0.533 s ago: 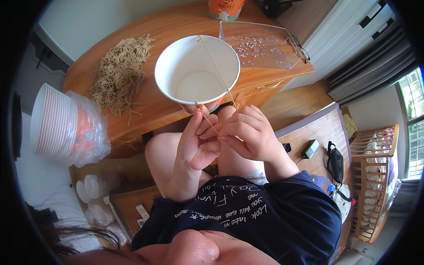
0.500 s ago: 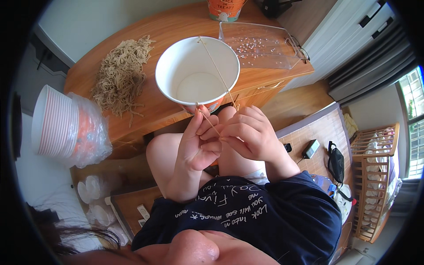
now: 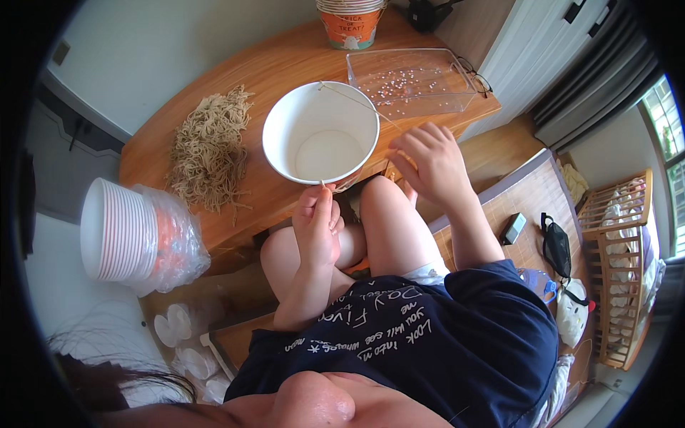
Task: Manually attaching string handles to paper buckets for product packaging.
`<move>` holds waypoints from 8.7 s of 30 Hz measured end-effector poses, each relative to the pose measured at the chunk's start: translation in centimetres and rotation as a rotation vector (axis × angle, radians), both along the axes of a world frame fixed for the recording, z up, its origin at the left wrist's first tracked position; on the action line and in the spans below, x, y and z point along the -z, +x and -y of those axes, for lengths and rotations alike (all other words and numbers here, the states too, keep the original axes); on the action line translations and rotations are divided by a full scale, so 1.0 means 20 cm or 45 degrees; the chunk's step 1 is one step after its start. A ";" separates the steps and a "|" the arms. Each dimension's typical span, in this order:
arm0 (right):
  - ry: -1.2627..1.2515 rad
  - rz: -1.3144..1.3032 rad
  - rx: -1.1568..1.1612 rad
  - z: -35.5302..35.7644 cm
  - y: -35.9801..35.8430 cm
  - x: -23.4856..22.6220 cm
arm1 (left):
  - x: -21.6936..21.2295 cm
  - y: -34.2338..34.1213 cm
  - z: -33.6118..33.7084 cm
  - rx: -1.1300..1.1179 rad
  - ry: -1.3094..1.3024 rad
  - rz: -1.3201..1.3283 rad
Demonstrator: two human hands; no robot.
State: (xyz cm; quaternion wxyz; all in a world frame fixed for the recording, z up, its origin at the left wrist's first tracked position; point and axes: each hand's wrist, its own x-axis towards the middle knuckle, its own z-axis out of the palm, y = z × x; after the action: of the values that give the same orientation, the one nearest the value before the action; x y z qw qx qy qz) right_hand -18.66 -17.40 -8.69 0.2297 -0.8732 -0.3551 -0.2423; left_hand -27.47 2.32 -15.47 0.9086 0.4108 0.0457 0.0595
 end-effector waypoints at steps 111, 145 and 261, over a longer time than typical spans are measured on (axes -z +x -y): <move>0.394 -0.575 -0.154 -1.41 0.72 0.38 | -0.17 -0.78 -0.97 -1.532 2.642 0.262; 0.543 -0.261 -0.522 -1.60 0.42 0.48 | -1.11 -0.71 -1.36 -0.636 2.537 -0.507; 1.227 -1.293 -0.870 -0.41 -0.32 0.13 | -0.17 -0.24 -0.25 0.330 0.175 0.265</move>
State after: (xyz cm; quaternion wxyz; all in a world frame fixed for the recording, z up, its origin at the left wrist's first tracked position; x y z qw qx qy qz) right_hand -24.96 -9.21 -11.35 0.7802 -0.5232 -0.3112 0.1440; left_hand -32.30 7.28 -12.10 0.8783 0.4660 -0.1060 -0.0127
